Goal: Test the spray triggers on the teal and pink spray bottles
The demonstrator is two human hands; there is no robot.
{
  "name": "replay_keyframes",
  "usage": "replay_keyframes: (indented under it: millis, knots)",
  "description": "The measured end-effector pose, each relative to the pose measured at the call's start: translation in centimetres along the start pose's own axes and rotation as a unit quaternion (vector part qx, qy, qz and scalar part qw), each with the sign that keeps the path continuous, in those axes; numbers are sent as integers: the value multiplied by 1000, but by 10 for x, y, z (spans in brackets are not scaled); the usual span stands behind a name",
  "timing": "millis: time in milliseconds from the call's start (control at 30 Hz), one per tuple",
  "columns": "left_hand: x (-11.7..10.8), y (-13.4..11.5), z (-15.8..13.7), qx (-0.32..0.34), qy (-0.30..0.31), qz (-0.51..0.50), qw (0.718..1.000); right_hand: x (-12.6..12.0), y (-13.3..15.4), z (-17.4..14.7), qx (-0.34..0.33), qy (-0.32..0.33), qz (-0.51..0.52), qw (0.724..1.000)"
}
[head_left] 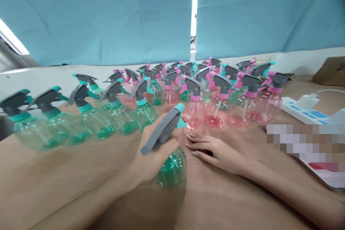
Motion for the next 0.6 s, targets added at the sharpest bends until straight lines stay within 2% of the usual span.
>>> replay_keyframes:
  millis: [467, 600]
  knots:
    - [3, -3, 0, 13, 17, -14, 1000, -1, 1, 1, -5, -9, 7, 1000]
    - [2, -3, 2, 17, 44, -27, 999, -1, 1, 1, -10, -11, 6, 1000]
Point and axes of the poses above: each hand's wrist, its own z-axis towards the middle knuckle, its own x-axis out of the palm, y = z × x, the point moved 8 cm from there along z, towards the middle knuckle, and after that the axes turned 13 degrees about -y, right-handed, at the moved point
